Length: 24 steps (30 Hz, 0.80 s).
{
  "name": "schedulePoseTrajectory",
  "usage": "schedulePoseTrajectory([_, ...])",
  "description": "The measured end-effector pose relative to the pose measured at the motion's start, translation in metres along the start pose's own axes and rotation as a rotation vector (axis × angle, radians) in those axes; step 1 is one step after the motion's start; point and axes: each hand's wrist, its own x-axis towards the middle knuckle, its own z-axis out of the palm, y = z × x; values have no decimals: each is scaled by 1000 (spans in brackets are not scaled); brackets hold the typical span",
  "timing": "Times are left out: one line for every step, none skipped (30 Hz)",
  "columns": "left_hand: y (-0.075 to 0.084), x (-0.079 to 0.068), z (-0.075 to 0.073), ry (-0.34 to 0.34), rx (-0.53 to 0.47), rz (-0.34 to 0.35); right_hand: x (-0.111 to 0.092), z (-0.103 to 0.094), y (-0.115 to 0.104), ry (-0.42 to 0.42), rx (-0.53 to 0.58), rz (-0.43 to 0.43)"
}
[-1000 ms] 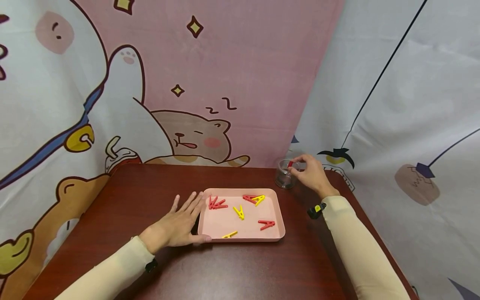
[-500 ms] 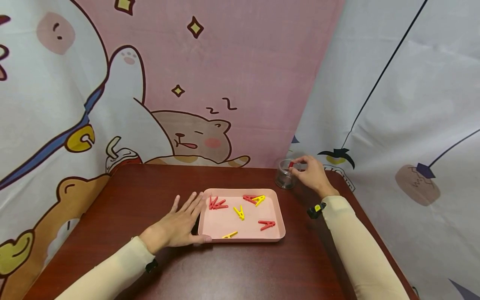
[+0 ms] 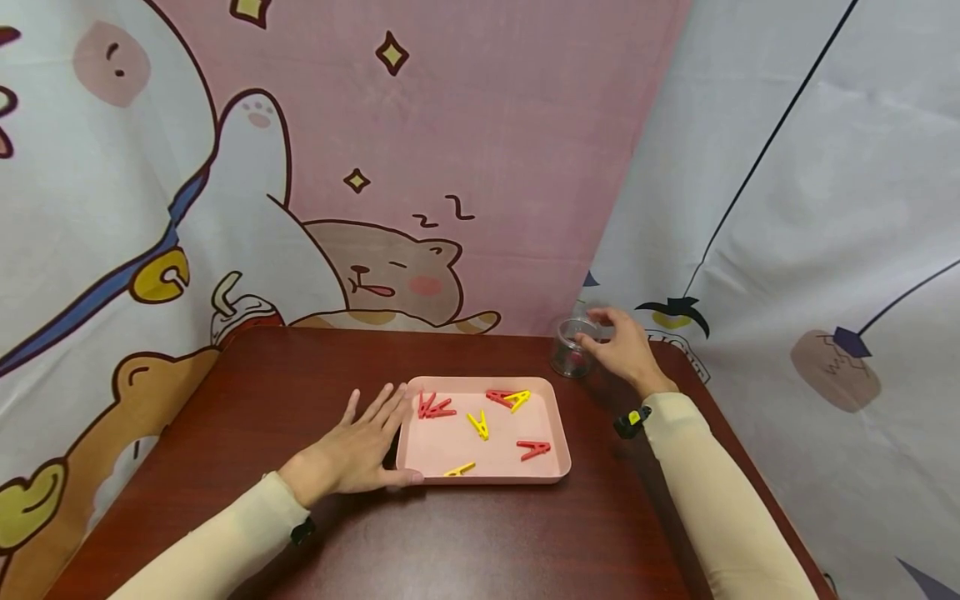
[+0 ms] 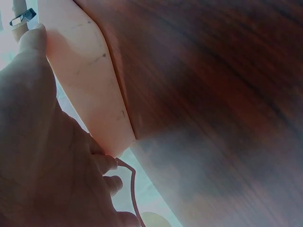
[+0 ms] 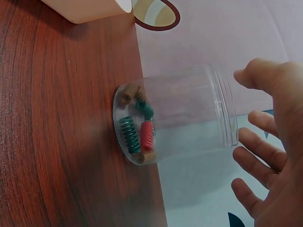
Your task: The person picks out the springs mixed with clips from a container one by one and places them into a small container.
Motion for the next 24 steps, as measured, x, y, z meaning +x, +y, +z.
schedulePoseTrajectory([0, 0, 0, 0, -1, 0, 0, 0, 0, 2, 1, -1])
schedulePoseTrajectory([0, 0, 0, 0, -1, 0, -1, 0, 0, 4, 3, -2])
schedulePoseTrajectory([0, 0, 0, 0, -1, 0, -1, 0, 0, 5, 3, -3])
schedulePoseTrajectory([0, 0, 0, 1, 0, 0, -1, 0, 0, 7, 2, -5])
schedulePoseTrajectory([0, 0, 0, 1, 1, 0, -1, 0, 0, 8, 0, -6])
schedulePoseTrajectory([0, 0, 0, 2, 2, 1, -1, -1, 0, 10, 0, -9])
schedulePoseTrajectory([0, 0, 0, 3, 3, 1, -2, -1, 0, 11, -1, -11])
schedulePoseTrajectory([0, 0, 0, 4, 3, 1, -2, -1, 0, 14, -3, -13])
schedulePoseTrajectory([0, 0, 0, 4, 2, 2, -2, -1, 0, 17, -4, -16])
schedulePoseTrajectory([0, 0, 1, 5, 2, 2, -2, -1, 0, 19, -2, -19])
schedulePoseTrajectory([0, 0, 1, 5, 1, 2, -3, -1, 0, 21, -2, -23])
schedulePoseTrajectory([0, 0, 1, 5, 0, 2, -3, -1, 0, 24, 0, -26])
schedulePoseTrajectory([0, 0, 1, 5, -1, 2, -4, 0, 0, 26, 1, -28])
schedulePoseTrajectory([0, 0, 1, 6, -2, 2, -4, 0, 0, 29, 1, -31])
schedulePoseTrajectory([0, 0, 1, 6, -3, 3, -4, 0, 0, 31, 2, -35])
schedulePoseTrajectory([0, 0, 1, 7, -3, 3, -5, 0, -1, 34, 1, -39])
schedulePoseTrajectory([0, 1, 1, 8, -2, 4, -5, 0, -1, 36, 0, -41])
schedulePoseTrajectory([0, 1, 2, 10, 0, 6, -5, 0, -1, 38, 0, -43])
schedulePoseTrajectory([0, 0, 2, 11, 1, 7, -6, 0, -2, 40, -2, -47])
schedulePoseTrajectory([-1, 0, 2, 11, 1, 8, -7, 0, -2, 42, -5, -51])
schedulePoseTrajectory([-1, 0, 2, 11, 1, 9, -7, 0, -4, 42, -7, -55])
schedulePoseTrajectory([-1, 1, 2, 10, 2, 8, -8, -1, -5, 41, -8, -57])
schedulePoseTrajectory([-1, 1, 2, 10, 2, 9, -9, -1, -6, 42, -10, -62])
schedulePoseTrajectory([-1, 1, 2, 10, 0, 10, -9, -1, -7, 43, -10, -66])
